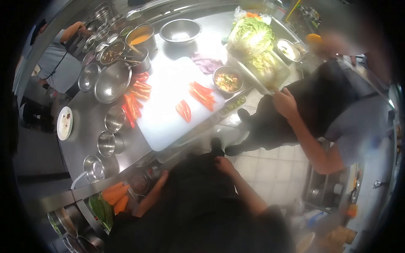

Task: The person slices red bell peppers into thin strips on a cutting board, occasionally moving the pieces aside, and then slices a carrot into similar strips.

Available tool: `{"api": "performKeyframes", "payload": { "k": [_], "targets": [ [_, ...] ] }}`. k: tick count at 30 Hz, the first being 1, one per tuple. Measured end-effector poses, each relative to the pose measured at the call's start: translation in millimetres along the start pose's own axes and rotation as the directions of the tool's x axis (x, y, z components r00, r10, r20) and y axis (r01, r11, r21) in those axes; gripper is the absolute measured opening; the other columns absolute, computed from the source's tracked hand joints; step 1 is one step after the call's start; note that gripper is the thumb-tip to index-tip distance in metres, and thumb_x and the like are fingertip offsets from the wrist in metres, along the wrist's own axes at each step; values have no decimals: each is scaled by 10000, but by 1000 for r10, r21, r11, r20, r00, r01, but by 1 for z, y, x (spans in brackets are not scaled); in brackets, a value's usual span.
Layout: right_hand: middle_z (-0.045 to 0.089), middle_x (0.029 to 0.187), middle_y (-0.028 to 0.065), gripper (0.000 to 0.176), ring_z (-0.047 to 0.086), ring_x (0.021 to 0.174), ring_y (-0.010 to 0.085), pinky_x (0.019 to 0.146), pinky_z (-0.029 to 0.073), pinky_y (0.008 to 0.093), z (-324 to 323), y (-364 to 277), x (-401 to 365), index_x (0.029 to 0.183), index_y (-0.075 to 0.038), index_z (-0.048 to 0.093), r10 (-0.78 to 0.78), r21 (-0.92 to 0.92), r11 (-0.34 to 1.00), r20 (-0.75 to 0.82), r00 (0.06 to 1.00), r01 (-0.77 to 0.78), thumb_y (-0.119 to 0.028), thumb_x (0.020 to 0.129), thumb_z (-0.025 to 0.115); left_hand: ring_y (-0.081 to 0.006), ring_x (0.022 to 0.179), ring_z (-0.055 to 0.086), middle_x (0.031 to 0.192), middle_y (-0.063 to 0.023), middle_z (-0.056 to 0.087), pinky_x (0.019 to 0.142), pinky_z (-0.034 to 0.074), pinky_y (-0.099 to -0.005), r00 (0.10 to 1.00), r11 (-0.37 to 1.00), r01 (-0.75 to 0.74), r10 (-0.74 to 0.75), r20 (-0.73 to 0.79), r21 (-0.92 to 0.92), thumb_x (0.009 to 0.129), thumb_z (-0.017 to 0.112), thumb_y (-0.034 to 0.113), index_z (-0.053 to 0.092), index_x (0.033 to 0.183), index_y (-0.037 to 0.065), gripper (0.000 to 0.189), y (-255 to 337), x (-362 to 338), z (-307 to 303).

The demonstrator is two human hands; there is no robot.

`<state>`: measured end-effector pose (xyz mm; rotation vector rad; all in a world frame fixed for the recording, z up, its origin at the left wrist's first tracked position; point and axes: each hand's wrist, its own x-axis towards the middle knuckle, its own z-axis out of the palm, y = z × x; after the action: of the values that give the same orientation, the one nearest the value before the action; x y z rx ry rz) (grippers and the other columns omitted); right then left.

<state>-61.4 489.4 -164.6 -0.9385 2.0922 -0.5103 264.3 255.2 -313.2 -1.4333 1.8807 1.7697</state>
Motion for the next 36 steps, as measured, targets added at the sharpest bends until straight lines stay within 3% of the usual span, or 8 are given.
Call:
{"api": "performKeyframes", "payload": {
  "k": [16, 21, 24, 28, 30, 33, 35, 36],
  "targets": [
    [639, 1032, 180, 310, 607, 995, 347, 878, 477, 410, -17, -16, -2, 1077, -38, 609, 26, -53, 998, 30, 999, -24, -186, 807, 644, -172, 578, 560, 639, -84, 616, 553, 418, -368, 998, 998, -46, 44, 45, 42, 736, 557, 149, 650, 750, 6, 171, -18, 25, -6],
    [649, 954, 132, 243, 647, 880, 235, 761, 521, 348, -47, -36, -20, 1054, -29, 613, -43, 66, 996, -192, 980, 57, -72, 817, 580, -179, 576, 562, 640, -92, 618, 554, 419, -374, 995, 994, -92, 89, 55, 50, 731, 552, 143, 647, 749, 3, 170, -23, 34, -4],
    [610, 891, 59, 281, 629, 793, 146, 627, 511, 246, -85, -31, -43, 987, -16, 634, 46, 438, 862, -568, 822, 255, 77, 785, 462, -183, 575, 563, 641, -98, 618, 555, 419, -377, 992, 991, -121, 118, 50, 58, 728, 550, 140, 646, 748, 2, 169, -36, 36, -3],
    [603, 853, 62, 250, 484, 505, 49, 449, 394, 194, -230, -137, -111, 1080, 30, 573, 19, 350, 739, -865, 501, 575, -26, 847, 501, -200, 627, 583, 657, -127, 614, 588, 429, -384, 980, 939, -187, 198, -11, 289, 767, 550, 141, 653, 749, 0, 176, -4, 25, 2],
    [608, 684, 62, 572, 389, 390, 56, 383, 349, 208, -292, -199, -144, 1346, 39, 381, -179, 383, 544, -816, 549, 746, -36, 794, 512, -236, 637, 596, 679, -179, 606, 604, 436, -403, 983, 942, -184, 184, 26, 281, 741, 544, 137, 639, 751, -13, 178, 23, 19, -1],
    [573, 503, 57, 732, 444, 332, 94, 365, 353, 214, -355, -296, -151, 1463, -14, 186, -911, 308, 47, -377, 167, 950, -82, 832, 549, -261, 676, 616, 714, -209, 616, 640, 450, -411, 983, 939, -180, 158, 95, 292, 734, 543, 142, 633, 776, -20, 190, 35, 30, -8],
    [603, 532, 78, 705, 497, 352, 107, 359, 357, 226, -388, -343, -141, 1461, -50, 217, -1000, 295, -13, 14, -18, 955, -126, 861, 581, -251, 704, 622, 727, -189, 633, 660, 457, -401, 985, 939, -164, 139, 105, 302, 752, 547, 151, 642, 798, -14, 196, 43, 36, -13],
    [603, 532, 78, 705, 497, 352, 107, 359, 357, 226, -386, -340, -141, 1461, -50, 217, -1000, 298, -14, 5, -16, 955, -126, 861, 581, -242, 720, 623, 742, -159, 646, 673, 462, -390, 979, 943, -203, 197, 49, 264, 774, 548, 159, 647, 816, -2, 195, 52, 38, -11]
  ]
}}
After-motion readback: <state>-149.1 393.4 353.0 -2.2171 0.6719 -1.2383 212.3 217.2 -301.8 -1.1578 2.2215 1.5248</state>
